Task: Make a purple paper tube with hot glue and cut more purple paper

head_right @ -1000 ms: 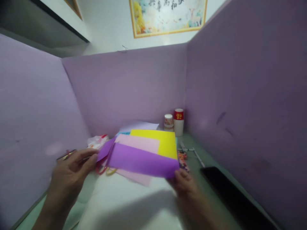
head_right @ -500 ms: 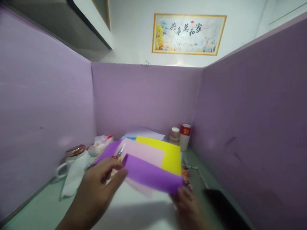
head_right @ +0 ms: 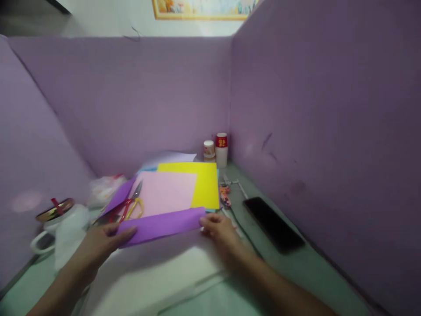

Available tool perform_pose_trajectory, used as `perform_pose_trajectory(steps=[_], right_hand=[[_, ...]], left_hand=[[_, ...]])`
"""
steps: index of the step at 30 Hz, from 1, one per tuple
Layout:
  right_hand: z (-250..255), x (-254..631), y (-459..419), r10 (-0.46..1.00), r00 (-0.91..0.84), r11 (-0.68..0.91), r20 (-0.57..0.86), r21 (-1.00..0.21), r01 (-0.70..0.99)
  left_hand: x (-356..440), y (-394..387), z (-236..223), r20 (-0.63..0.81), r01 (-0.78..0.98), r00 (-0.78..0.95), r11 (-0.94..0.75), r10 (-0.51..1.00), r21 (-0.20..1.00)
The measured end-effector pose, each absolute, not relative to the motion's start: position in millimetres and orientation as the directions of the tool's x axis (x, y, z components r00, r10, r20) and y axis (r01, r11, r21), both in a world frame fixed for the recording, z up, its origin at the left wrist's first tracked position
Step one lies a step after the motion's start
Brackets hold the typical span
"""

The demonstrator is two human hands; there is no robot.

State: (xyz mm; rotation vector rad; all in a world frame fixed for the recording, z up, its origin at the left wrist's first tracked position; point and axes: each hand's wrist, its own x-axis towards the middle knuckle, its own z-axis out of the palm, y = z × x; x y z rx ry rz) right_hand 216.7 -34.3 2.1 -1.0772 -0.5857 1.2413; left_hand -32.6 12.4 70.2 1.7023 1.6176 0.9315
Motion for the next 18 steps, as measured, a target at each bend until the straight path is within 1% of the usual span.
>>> perform_pose_trajectory(steps=[3,5,7,8,11,18], right_hand=[[-7.1,214.8,-34.1,0.956,0.218,-0.1,-0.197,-0.916,-0.389],[-12.8,213.7,-32.5,0.963,0.194,-0.117,-0.188,-0.938,-0.327],[-17.1,213.5,-29.7,0.966,0.194,-0.119,-0.173,-0.957,-0.264],[-18.4,213.9,-28.1,0.965,0.201,-0.118,-0.168,-0.964,-0.238],[-18.7,216.2,-22.9,0.958,0.226,-0.136,-0.18,-0.971,-0.195],[-11.4,222.9,-10.6,0.931,0.174,-0.281,-0.322,-0.934,-0.222]], left_hand=[[-47.0,7.8,45.9,-0.201,0.367,-0.01,0.191,0.979,0.91],[-54.0,7.4,31.2,-0.31,0.208,-0.035,0.311,0.95,0.928],[-58.0,9.3,19.4,-0.389,0.103,-0.048,0.392,0.92,0.914],[-58.8,10.7,15.1,-0.411,0.086,-0.055,0.414,0.91,0.906],[-58.4,15.4,9.3,-0.42,0.118,-0.078,0.427,0.904,0.896],[-54.1,22.8,13.9,-0.451,0.221,-0.118,0.467,0.884,0.856]])
